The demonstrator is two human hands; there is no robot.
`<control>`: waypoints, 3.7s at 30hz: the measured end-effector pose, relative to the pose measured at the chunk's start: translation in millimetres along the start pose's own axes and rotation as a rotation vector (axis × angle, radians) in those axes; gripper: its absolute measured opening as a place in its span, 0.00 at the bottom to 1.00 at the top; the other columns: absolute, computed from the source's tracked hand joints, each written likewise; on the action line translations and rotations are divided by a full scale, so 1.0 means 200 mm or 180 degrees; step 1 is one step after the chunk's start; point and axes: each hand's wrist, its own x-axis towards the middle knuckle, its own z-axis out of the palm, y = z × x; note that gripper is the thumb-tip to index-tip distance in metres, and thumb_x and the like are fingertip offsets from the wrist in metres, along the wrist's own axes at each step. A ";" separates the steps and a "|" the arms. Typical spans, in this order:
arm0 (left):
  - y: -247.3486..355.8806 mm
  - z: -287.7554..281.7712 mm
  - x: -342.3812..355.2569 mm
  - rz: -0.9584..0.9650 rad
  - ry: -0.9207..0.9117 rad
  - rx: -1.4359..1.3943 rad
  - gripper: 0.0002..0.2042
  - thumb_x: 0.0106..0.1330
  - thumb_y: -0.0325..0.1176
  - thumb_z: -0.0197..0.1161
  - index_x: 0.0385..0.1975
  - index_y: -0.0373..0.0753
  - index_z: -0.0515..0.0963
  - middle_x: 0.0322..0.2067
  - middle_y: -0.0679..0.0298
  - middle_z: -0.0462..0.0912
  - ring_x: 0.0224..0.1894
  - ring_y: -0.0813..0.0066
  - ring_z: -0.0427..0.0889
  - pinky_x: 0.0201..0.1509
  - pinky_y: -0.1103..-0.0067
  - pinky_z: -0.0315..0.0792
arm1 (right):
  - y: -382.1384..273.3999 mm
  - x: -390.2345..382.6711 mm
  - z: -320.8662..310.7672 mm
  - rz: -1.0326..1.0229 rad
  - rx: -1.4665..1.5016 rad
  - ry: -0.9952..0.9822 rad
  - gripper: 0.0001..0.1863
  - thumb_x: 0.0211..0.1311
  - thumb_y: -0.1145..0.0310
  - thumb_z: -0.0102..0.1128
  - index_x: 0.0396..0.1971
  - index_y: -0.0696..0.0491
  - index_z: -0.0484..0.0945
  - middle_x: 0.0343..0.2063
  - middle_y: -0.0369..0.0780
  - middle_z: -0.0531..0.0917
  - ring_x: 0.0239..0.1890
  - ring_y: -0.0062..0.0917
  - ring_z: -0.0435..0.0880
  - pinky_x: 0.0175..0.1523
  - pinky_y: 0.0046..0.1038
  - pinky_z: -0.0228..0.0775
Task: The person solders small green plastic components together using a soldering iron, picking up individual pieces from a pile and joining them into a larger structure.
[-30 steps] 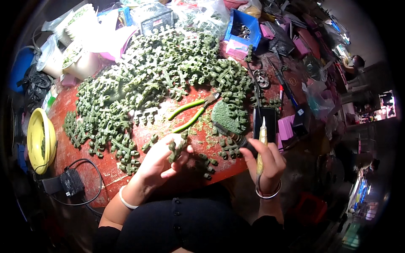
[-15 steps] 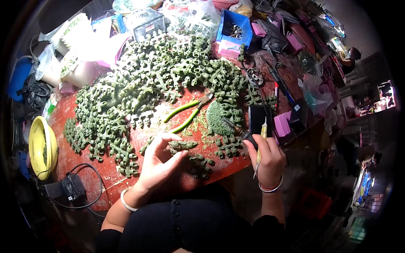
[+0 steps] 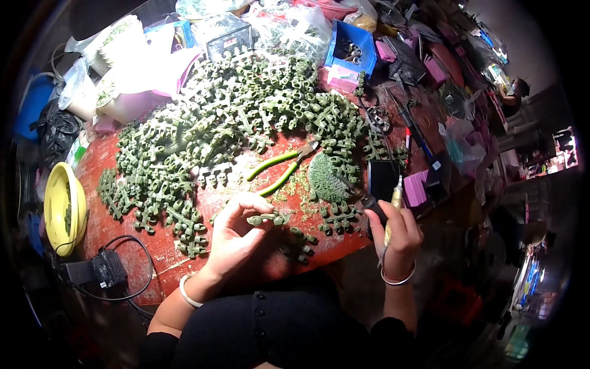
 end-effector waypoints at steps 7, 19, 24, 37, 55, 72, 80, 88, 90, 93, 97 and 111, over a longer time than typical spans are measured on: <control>-0.02 -0.02 0.00 0.0437 -0.0115 -0.0009 0.20 0.49 0.10 0.52 0.43 0.33 0.77 0.48 0.59 0.75 0.57 0.68 0.75 0.65 0.73 0.68 | -0.06 0.03 -0.08 0.0080 0.0835 0.0030 0.15 0.51 0.73 0.77 0.40 0.57 0.84 0.25 0.41 0.81 0.25 0.32 0.80 0.30 0.28 0.70; -0.04 -0.01 0.01 0.0398 -0.0161 -0.0323 0.20 0.50 0.08 0.53 0.42 0.33 0.78 0.48 0.59 0.75 0.56 0.68 0.76 0.64 0.73 0.69 | -0.15 0.06 -0.11 -0.0233 0.1377 -0.0594 0.17 0.52 0.66 0.78 0.41 0.55 0.85 0.23 0.39 0.80 0.21 0.27 0.77 0.26 0.26 0.67; -0.04 -0.01 0.00 0.0396 -0.0126 -0.0280 0.20 0.50 0.08 0.53 0.42 0.34 0.78 0.47 0.59 0.75 0.56 0.68 0.76 0.64 0.74 0.70 | -0.15 0.06 -0.11 -0.0309 0.1302 -0.0680 0.18 0.51 0.65 0.79 0.41 0.55 0.85 0.23 0.39 0.81 0.20 0.27 0.77 0.25 0.25 0.67; -0.03 -0.01 0.01 0.0389 -0.0153 -0.0225 0.20 0.50 0.08 0.52 0.42 0.33 0.78 0.48 0.58 0.74 0.57 0.68 0.75 0.65 0.74 0.70 | -0.16 0.06 -0.10 -0.0288 0.1358 -0.0773 0.17 0.56 0.62 0.76 0.39 0.57 0.84 0.22 0.39 0.78 0.21 0.27 0.75 0.26 0.26 0.63; -0.03 -0.02 0.01 0.0439 -0.0139 -0.0129 0.20 0.48 0.09 0.52 0.41 0.33 0.78 0.48 0.57 0.75 0.56 0.67 0.76 0.65 0.73 0.70 | -0.15 0.05 -0.10 -0.0289 0.1343 -0.0721 0.17 0.51 0.64 0.79 0.39 0.56 0.85 0.24 0.40 0.82 0.21 0.28 0.79 0.25 0.26 0.69; -0.03 -0.01 0.01 0.0419 -0.0106 -0.0174 0.20 0.49 0.09 0.52 0.41 0.33 0.78 0.47 0.58 0.74 0.57 0.68 0.75 0.65 0.73 0.69 | -0.17 0.06 -0.11 -0.0228 0.1237 -0.0762 0.18 0.50 0.64 0.79 0.39 0.55 0.85 0.24 0.40 0.83 0.22 0.29 0.80 0.26 0.27 0.68; -0.04 -0.01 0.00 0.0436 -0.0108 -0.0178 0.20 0.48 0.09 0.51 0.41 0.32 0.78 0.48 0.57 0.74 0.57 0.67 0.75 0.66 0.73 0.68 | -0.16 0.04 -0.09 -0.0150 0.1370 -0.0730 0.18 0.55 0.61 0.76 0.39 0.58 0.85 0.22 0.39 0.78 0.21 0.27 0.74 0.27 0.26 0.62; -0.04 -0.04 0.02 -0.0053 -0.0394 -0.1003 0.14 0.58 0.12 0.60 0.43 0.35 0.78 0.46 0.59 0.79 0.53 0.67 0.80 0.63 0.72 0.71 | -0.14 0.04 -0.08 -0.0023 0.1393 -0.0376 0.18 0.51 0.69 0.78 0.41 0.57 0.84 0.24 0.41 0.80 0.22 0.28 0.78 0.27 0.25 0.67; 0.03 -0.05 0.02 -0.0681 -0.0382 -0.1423 0.13 0.62 0.17 0.62 0.46 0.35 0.76 0.45 0.59 0.80 0.51 0.68 0.81 0.57 0.73 0.75 | -0.14 0.04 -0.08 0.0198 0.1344 -0.0379 0.15 0.59 0.66 0.73 0.40 0.61 0.83 0.28 0.41 0.82 0.26 0.26 0.78 0.33 0.24 0.68; 0.06 -0.05 0.03 -0.1995 -0.0327 -0.2101 0.26 0.70 0.34 0.66 0.63 0.34 0.66 0.44 0.59 0.80 0.44 0.76 0.81 0.32 0.84 0.77 | -0.12 0.05 -0.06 0.0178 0.0738 -0.0346 0.14 0.55 0.73 0.75 0.39 0.60 0.83 0.26 0.43 0.80 0.25 0.31 0.78 0.32 0.28 0.68; 0.05 -0.09 0.02 -0.2368 -0.0422 -0.3239 0.28 0.74 0.35 0.59 0.68 0.29 0.59 0.46 0.57 0.74 0.32 0.82 0.75 0.26 0.92 0.71 | -0.08 0.03 -0.02 0.0084 0.0058 -0.0368 0.16 0.49 0.74 0.77 0.39 0.57 0.83 0.25 0.43 0.77 0.25 0.38 0.78 0.31 0.33 0.69; 0.05 -0.11 0.03 -0.3143 -0.0719 -0.4556 0.18 0.80 0.34 0.40 0.60 0.29 0.67 0.56 0.36 0.73 0.16 0.82 0.68 0.09 0.91 0.64 | -0.06 0.01 0.00 -0.0057 -0.0086 -0.0341 0.17 0.49 0.72 0.78 0.40 0.56 0.84 0.26 0.42 0.79 0.26 0.37 0.80 0.31 0.33 0.71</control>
